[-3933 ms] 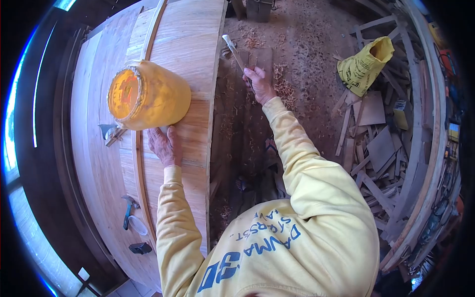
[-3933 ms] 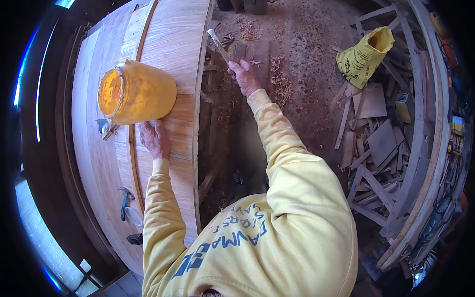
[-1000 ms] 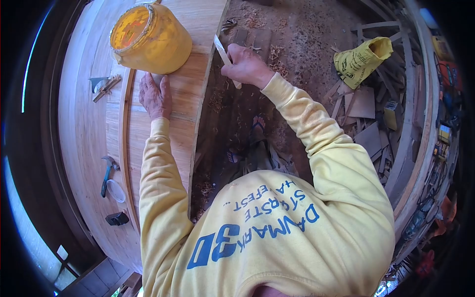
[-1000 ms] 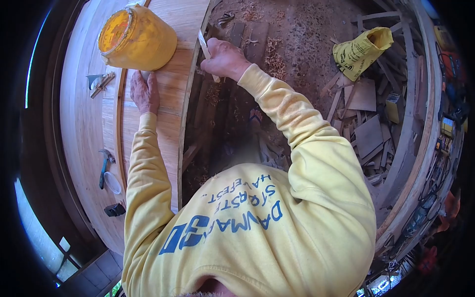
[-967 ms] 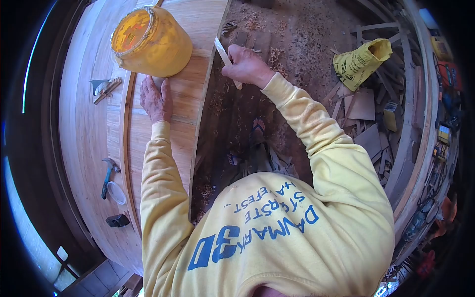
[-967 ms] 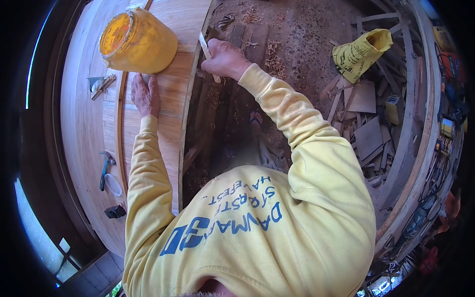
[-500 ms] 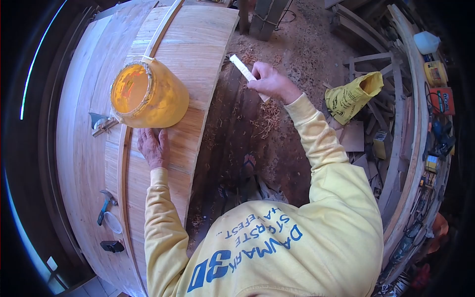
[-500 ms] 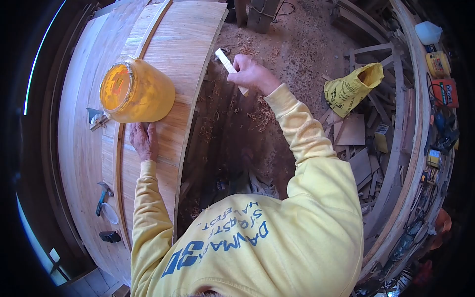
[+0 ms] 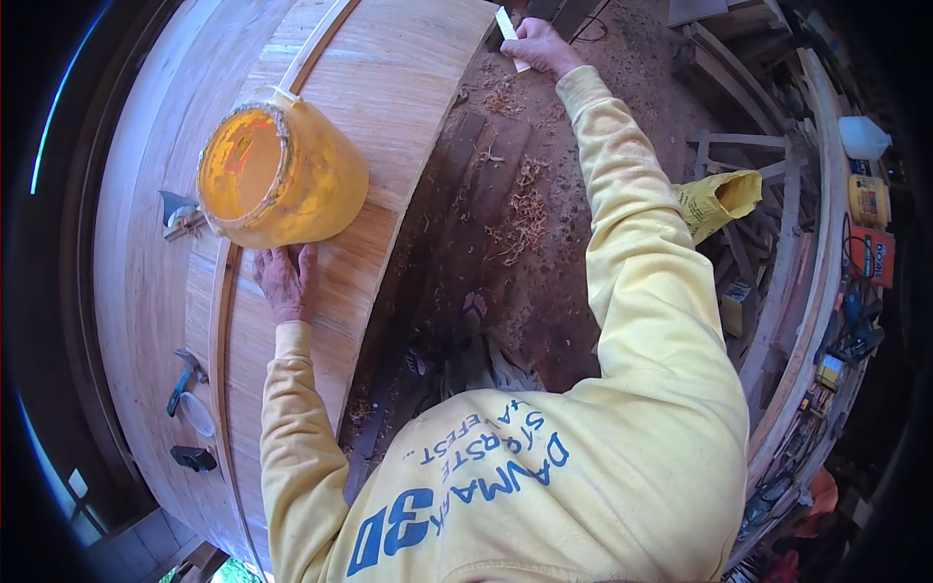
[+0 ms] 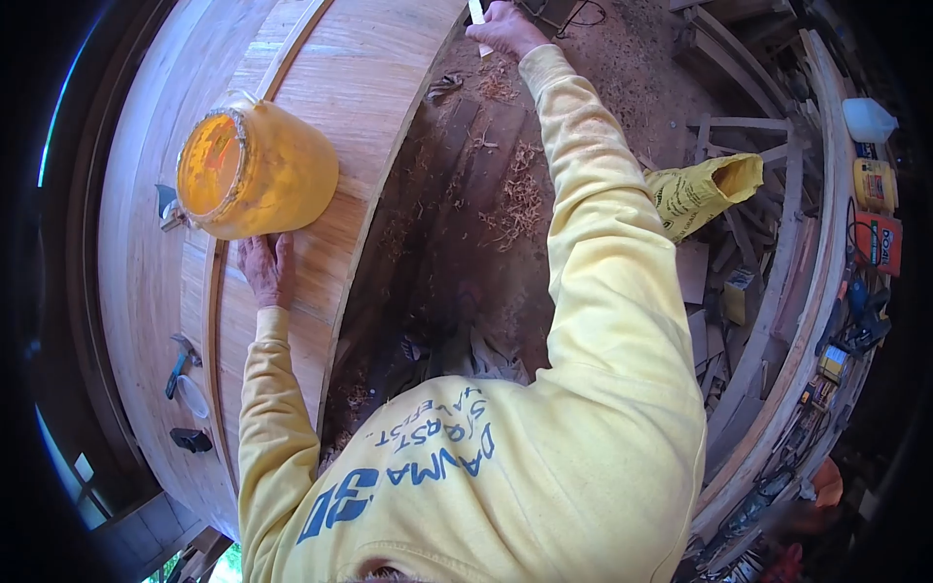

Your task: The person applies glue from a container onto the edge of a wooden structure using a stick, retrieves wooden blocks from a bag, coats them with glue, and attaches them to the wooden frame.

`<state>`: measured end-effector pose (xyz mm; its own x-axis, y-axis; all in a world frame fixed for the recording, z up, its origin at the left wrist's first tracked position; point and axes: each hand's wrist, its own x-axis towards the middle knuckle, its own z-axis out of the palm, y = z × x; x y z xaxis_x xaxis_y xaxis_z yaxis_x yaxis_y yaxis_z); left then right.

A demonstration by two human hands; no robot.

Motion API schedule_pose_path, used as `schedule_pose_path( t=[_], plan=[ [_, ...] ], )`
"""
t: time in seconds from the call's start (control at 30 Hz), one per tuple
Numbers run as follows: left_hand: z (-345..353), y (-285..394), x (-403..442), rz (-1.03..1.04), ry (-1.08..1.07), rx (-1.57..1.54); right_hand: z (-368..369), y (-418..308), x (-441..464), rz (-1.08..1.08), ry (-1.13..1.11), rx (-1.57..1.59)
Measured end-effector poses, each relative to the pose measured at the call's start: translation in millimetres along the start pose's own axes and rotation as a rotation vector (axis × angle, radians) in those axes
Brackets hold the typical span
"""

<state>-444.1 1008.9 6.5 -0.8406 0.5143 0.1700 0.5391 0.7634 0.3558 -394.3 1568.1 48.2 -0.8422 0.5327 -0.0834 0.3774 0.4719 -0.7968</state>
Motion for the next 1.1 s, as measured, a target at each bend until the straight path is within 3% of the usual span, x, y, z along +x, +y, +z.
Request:
schedule_pose_path(
  t=[0.07, 0.13, 0.17, 0.27, 0.4, 0.5, 0.63, 1.0, 1.1],
  plan=[
    [1, 0, 0, 0.007, 0.015, 0.032, 1, -5, -17, -0.034, -0.003, -0.053],
    [-1, 3, 0, 0.01, 0.023, 0.051, 16, -9, -43, -0.081, -0.079, 0.19],
    [2, 2, 1, 0.026, 0.041, 0.058, 29, -3, -52, -0.165, -0.016, 0.257],
    [4, -2, 1, 0.059, 0.096, 0.051, 64, -25, -101, -0.189, -0.015, 0.07],
    [7, -7, 1, 0.064, 0.13, -0.05, 117, -67, -182, -0.042, -0.016, -0.056],
    [9, -12, 2, 0.061, 0.137, -0.119, 147, -104, -253, 0.018, -0.048, 0.095],
    [9, -15, -8, 0.098, 0.238, -0.244, 194, -104, -307, -0.071, 0.04, -0.01],
    [-47, -47, -132, 0.057, 0.14, -0.467, 230, -144, -425, -0.133, -0.15, 0.047],
    [-65, -86, -162, 0.091, 0.287, -0.217, 216, -147, -437, -0.145, -0.278, 0.061]
  ],
)
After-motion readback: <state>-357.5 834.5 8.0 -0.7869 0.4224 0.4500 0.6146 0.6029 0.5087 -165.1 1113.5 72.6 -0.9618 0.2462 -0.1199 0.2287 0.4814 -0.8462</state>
